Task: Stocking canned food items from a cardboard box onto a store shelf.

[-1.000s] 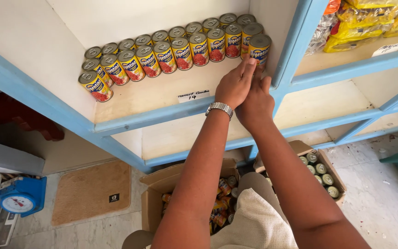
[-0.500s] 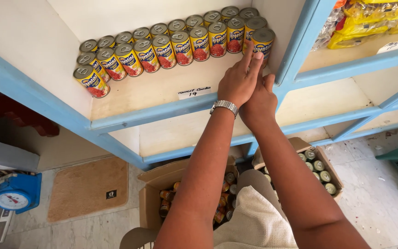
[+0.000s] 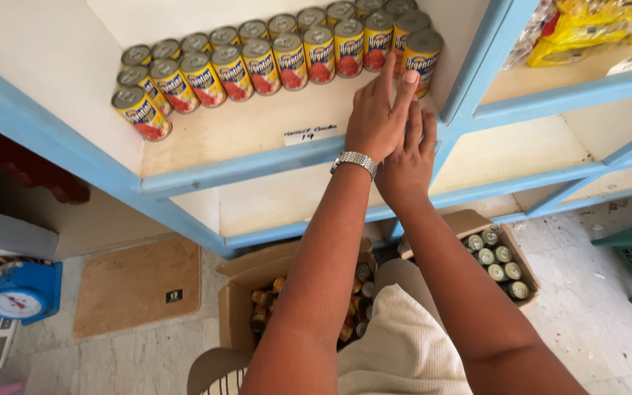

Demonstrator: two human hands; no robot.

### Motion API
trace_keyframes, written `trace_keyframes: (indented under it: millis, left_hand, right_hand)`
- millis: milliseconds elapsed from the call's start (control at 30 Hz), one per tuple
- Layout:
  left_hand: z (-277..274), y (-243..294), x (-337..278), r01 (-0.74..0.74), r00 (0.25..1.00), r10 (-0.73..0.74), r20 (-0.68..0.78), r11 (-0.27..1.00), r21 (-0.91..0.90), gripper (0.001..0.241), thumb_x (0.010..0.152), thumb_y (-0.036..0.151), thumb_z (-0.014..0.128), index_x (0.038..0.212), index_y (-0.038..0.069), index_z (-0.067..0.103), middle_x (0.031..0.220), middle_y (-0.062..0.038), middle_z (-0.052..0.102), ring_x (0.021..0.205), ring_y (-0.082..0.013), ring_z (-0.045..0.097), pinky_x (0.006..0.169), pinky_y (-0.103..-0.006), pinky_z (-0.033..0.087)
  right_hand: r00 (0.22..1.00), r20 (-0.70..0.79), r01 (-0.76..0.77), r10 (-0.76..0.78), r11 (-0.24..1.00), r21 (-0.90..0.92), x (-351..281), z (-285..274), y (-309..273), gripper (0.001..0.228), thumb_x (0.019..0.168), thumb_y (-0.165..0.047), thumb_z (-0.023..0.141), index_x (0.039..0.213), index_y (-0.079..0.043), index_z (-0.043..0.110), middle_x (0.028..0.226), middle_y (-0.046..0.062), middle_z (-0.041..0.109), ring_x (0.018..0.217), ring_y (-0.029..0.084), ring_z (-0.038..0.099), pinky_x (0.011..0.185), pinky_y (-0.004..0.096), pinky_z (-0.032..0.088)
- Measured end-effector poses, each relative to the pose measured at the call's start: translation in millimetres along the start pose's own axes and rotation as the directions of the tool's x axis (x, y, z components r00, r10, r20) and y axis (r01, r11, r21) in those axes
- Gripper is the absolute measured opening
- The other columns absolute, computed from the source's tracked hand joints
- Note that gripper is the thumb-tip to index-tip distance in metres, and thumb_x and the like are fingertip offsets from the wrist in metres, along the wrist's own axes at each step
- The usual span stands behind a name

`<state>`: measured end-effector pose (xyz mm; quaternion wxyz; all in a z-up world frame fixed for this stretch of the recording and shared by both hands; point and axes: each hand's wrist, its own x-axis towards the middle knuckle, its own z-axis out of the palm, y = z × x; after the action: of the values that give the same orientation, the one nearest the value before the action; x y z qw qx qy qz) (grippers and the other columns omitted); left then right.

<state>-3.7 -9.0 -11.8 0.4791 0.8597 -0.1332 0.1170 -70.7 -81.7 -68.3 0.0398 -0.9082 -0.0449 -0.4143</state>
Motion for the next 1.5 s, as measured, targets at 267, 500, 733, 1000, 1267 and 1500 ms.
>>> trace_keyframes:
  millis: [267,500,733,1000,1267,1500]
  left_hand:
    - [-11,-2,-49,-0.442,0.888,0.420,-0.186,0.891,-0.099,0.054,0.114,0.042,0.049,0.161,0.016,0.039,0.151,-0.014,0.057,0.141,-0.0329,0.056,0.119,-0.0406,0.047]
    - [-52,-55,-214,-0.388,0.921,0.387,-0.036,0.911,-0.143,0.032,0.107,0.015,0.062,0.139,0.016,0.061,0.131,-0.008,0.066,0.120,-0.0272,0.064,0.106,-0.0383,0.054]
    - [-42,-247,-347,0.323,0.946,-0.324,0.005,0.941,-0.099,0.025,0.097,0.009,0.066,0.121,0.013,0.073,0.116,-0.011,0.071,0.096,-0.0240,0.072,0.083,-0.0344,0.060]
    - [-18,-373,-400,0.721,0.693,-0.721,0.019,0.691,-0.062,0.033,0.091,0.020,0.069,0.122,0.012,0.072,0.112,-0.011,0.076,0.102,-0.0263,0.072,0.088,-0.0403,0.056]
    - [42,-440,-421,0.828,0.561,-0.826,0.057,0.559,-0.056,0.037,0.091,0.029,0.067,0.124,0.014,0.073,0.112,-0.013,0.077,0.103,-0.0285,0.073,0.091,-0.0402,0.056]
    - [93,-499,-449,0.832,0.554,-0.814,0.174,0.534,-0.150,0.041,0.094,0.023,0.066,0.133,0.011,0.064,0.127,-0.013,0.070,0.116,-0.0290,0.067,0.097,-0.0418,0.054]
  right_hand:
    - [0.999,0.032,-0.021,0.020,0.999,0.048,-26,57,36,0.065,0.107,-0.032,0.067,0.161,-0.007,0.041,0.167,0.020,0.024,0.154,0.047,0.020,0.126,0.056,0.033]
    - [0.990,0.140,-0.015,-0.030,0.952,0.307,-43,-21,8,0.100,0.085,-0.018,0.080,0.167,-0.010,0.023,0.171,0.024,0.009,0.158,0.048,0.003,0.135,0.055,0.024]
    - [0.882,0.460,-0.218,-0.100,0.781,0.586,-128,-10,-74,0.083,0.091,-0.014,0.083,0.159,-0.018,0.036,0.170,0.022,0.000,0.152,0.043,0.021,0.125,0.057,0.032]
    - [0.665,0.653,-0.349,-0.363,0.622,0.701,-224,60,-135,0.060,0.088,-0.011,0.078,0.143,-0.012,0.055,0.152,0.025,0.040,0.134,0.047,0.043,0.104,0.045,0.047]
    - [0.294,0.866,-0.516,-0.403,0.696,0.499,-358,147,-128,0.048,0.090,-0.019,0.071,0.136,-0.010,0.059,0.127,0.022,0.066,0.117,0.039,0.063,0.096,0.044,0.051]
    - [-0.036,0.929,-0.547,-0.368,0.785,0.290,-437,185,-99,0.050,0.083,-0.010,0.071,0.131,-0.007,0.060,0.123,0.018,0.070,0.114,0.035,0.066,0.094,0.042,0.053]
